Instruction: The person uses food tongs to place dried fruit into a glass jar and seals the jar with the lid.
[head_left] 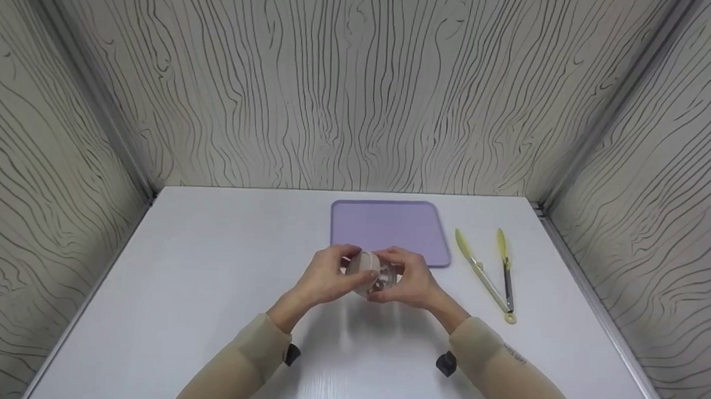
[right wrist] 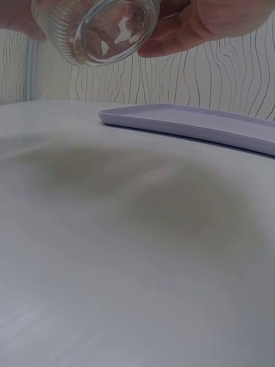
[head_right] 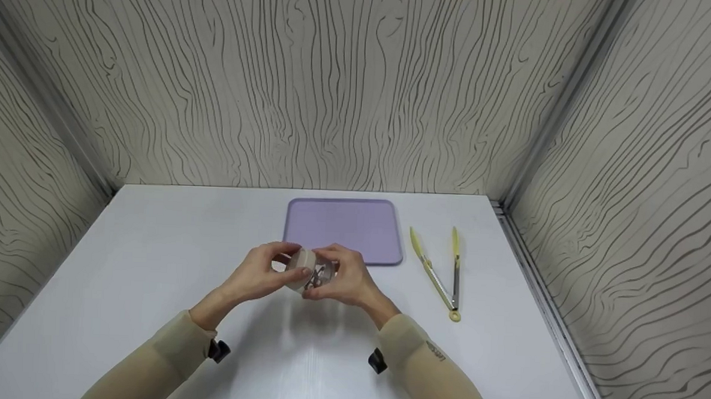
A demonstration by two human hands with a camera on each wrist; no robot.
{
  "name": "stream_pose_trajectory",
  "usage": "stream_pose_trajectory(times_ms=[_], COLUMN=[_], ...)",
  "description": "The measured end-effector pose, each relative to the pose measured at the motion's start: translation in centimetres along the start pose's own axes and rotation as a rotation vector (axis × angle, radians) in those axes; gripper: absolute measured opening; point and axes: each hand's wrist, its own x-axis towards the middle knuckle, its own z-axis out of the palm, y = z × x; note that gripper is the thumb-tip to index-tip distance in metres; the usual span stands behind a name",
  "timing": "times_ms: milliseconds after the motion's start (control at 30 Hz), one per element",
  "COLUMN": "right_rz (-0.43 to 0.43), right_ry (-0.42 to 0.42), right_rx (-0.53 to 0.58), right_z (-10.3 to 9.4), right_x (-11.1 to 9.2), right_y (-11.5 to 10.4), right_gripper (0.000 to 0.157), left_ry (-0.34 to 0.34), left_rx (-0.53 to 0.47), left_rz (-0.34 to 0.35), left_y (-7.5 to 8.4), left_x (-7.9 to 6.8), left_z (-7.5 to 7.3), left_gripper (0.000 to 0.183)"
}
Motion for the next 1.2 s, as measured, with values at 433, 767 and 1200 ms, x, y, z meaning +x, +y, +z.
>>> stream_pose_trajectory(times_ms=[433, 767, 1200], right_rz=[0.026, 0.003, -0.013], right_ry=[-0.001, 0.03, 0.002], right_rx=[-0.002, 0.009, 0.042], right_z=[-0.4, -0.4, -0.7], right_x=[0.0, 0.3, -0.2], right_y=[-0.2, -0.2, -0.2], right_gripper=[0.076, 0.081, 0.079], left_ry=[-0.02, 0.056, 0.037], left_rx=[-0.028, 0.013, 0.036], left_rz=[0.059, -0.038, 0.04], left_y=[-0.3, 0.1, 0.8], left_x=[0.0, 0.2, 0.1], left_z=[0.1, 0.5, 0.5], left_gripper=[0.074, 0.068, 0.071])
